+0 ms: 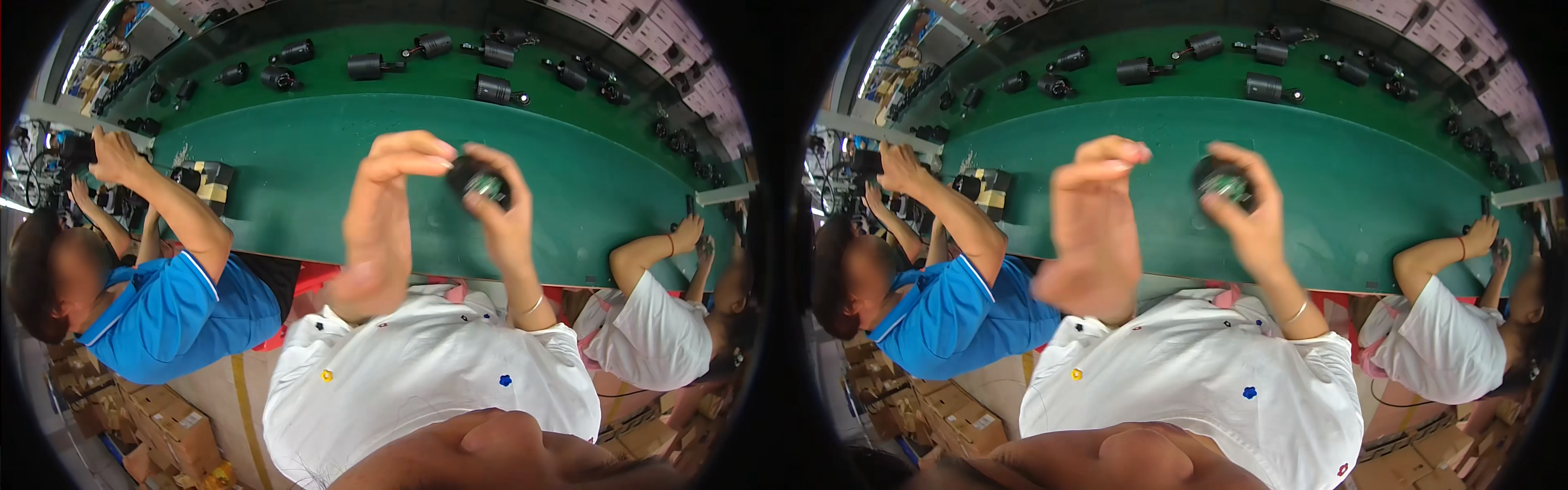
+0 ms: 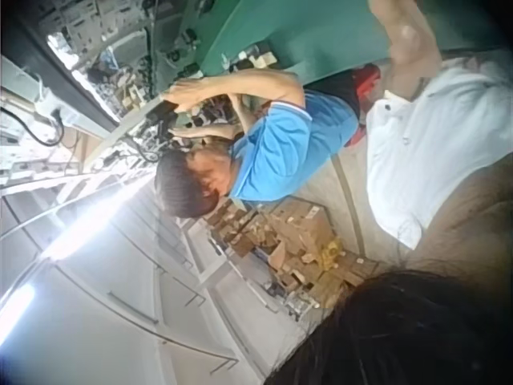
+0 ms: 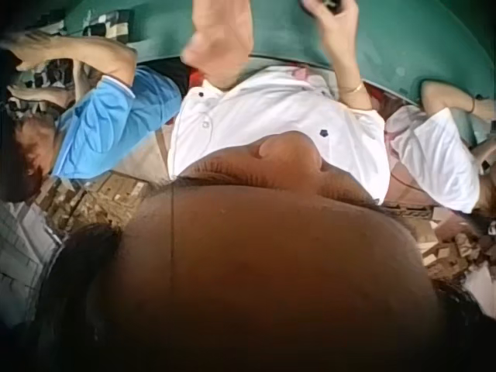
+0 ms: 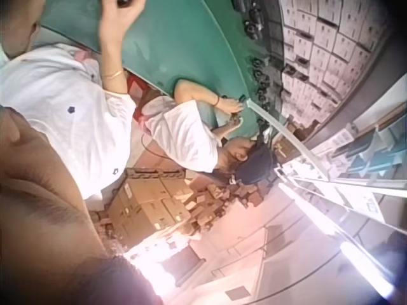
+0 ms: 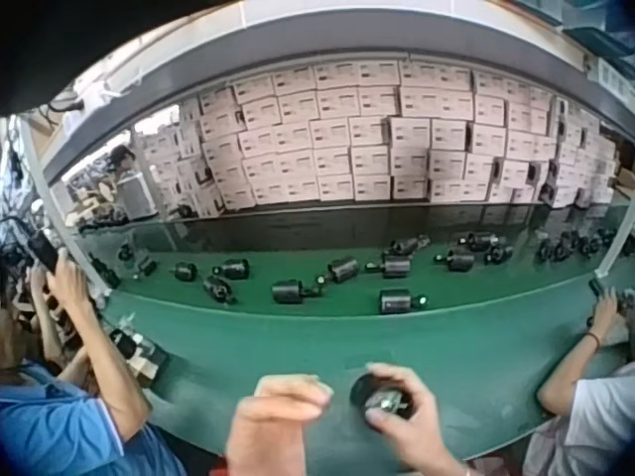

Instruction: Assembling electronic components by inserting circuit boards into cylindrical housings.

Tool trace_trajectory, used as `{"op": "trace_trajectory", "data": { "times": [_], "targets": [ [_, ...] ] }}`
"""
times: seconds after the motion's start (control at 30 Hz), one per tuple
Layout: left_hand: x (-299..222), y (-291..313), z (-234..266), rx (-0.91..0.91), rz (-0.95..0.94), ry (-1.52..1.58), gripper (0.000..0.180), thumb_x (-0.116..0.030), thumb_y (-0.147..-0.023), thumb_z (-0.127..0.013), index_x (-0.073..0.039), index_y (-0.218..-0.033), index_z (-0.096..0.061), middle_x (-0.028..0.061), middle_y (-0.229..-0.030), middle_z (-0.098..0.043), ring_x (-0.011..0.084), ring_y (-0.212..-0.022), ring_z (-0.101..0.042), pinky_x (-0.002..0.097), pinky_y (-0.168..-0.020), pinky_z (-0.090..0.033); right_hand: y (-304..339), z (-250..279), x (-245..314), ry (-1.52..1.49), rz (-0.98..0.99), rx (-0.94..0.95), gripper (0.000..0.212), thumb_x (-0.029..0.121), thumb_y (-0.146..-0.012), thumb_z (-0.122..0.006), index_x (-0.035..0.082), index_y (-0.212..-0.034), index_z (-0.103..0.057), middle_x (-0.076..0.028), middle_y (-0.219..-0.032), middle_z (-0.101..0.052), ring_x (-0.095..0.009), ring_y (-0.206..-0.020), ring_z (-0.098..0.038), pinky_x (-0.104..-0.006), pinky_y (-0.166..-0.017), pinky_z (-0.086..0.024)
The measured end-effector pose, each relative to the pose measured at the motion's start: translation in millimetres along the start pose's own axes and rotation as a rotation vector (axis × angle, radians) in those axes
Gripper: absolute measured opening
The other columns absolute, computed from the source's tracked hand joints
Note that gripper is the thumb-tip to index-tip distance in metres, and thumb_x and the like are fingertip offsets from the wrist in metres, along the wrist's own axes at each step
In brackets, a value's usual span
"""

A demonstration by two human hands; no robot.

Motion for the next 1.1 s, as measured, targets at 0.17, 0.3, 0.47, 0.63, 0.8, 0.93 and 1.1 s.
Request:
{"op": "trace_trajectory", "data": {
  "times": [0.17,0.3,0.47,0.63,0.8,0.93,1.1],
  "targets": [
    [-23,-10,17,0.098,0.049,0.268,0.038,-0.039,-0.08,-0.055,-0.004,-0.086,-0.066,0.0086,-0.08,-0.065,0.0224,-0.085,-0.06,0.04,-0.085,-0.047,-87,142,-72,0.505,0.116,-0.464,0.05,0.004,-0.075,-0.07,0.003,-0.123,-0.058,-0.013,-0.114,-0.062,-0.026,-0.1,-0.06,-0.0334,-0.091,-0.048],
    [-42,-16,42,0.136,0.027,0.372,0.034,-0.037,-0.082,-0.054,-0.005,-0.086,-0.065,0.008,-0.081,-0.064,0.0225,-0.085,-0.061,0.0407,-0.086,-0.046,-141,228,-101,1.105,0.088,-0.642,0.054,0.015,-0.072,-0.072,0.001,-0.12,-0.056,-0.019,-0.113,-0.061,-0.037,-0.1,-0.057,-0.0442,-0.095,-0.043],
    [-47,-17,88,0.174,0.0,0.464,0.029,-0.033,-0.084,-0.053,-0.007,-0.086,-0.064,0.0072,-0.083,-0.064,0.0226,-0.085,-0.062,0.0416,-0.086,-0.046,-161,287,-144,1.197,-0.074,-0.668,0.06,0.022,-0.075,-0.071,0.002,-0.127,-0.049,-0.023,-0.126,-0.052,-0.043,-0.111,-0.048,-0.0536,-0.099,-0.041],
    [-61,-16,98,0.234,-0.021,0.554,0.024,-0.03,-0.086,-0.051,-0.008,-0.086,-0.063,0.0065,-0.084,-0.064,0.0228,-0.085,-0.063,0.0425,-0.087,-0.045,-181,275,-160,1.334,-0.296,-0.658,0.064,0.025,-0.073,-0.073,0.006,-0.128,-0.049,-0.022,-0.134,-0.046,-0.042,-0.119,-0.04,-0.0629,-0.099,-0.035],
    [-62,-17,101,0.297,-0.029,0.66,0.02,-0.026,-0.088,-0.05,-0.01,-0.086,-0.061,0.0057,-0.086,-0.064,0.0229,-0.084,-0.064,0.0433,-0.088,-0.044,-221,227,-140,1.534,0.041,-0.592,0.062,0.032,-0.074,-0.074,0.014,-0.128,-0.05,-0.017,-0.139,-0.041,-0.04,-0.125,-0.033,-0.0693,-0.099,-0.027],
    [-62,-20,102,0.355,-0.038,0.732,0.017,-0.023,-0.09,-0.049,-0.011,-0.086,-0.06,0.0051,-0.087,-0.063,0.023,-0.084,-0.065,0.0441,-0.089,-0.043,-287,206,-162,1.379,0.074,-0.402,0.062,0.035,-0.077,-0.071,0.017,-0.133,-0.05,-0.018,-0.14,-0.042,-0.042,-0.124,-0.038,-0.0624,-0.103,-0.031],
    [-87,-24,83,0.465,-0.088,0.83,0.015,-0.02,-0.092,-0.047,-0.013,-0.086,-0.059,0.0043,-0.088,-0.063,0.0231,-0.084,-0.066,0.0449,-0.09,-0.042,-367,214,-210,1.252,0.109,-0.168,0.059,0.042,-0.082,-0.064,0.024,-0.137,-0.052,-0.018,-0.136,-0.051,-0.043,-0.126,-0.045,-0.0512,-0.106,-0.037]
  ]
}}
Point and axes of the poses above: each hand's wrist, its own y-axis away from the middle knuckle, its own z-axis out of the back of the hand, x = y × z, the point moved 8 cm from there along -y, towards the middle knuckle
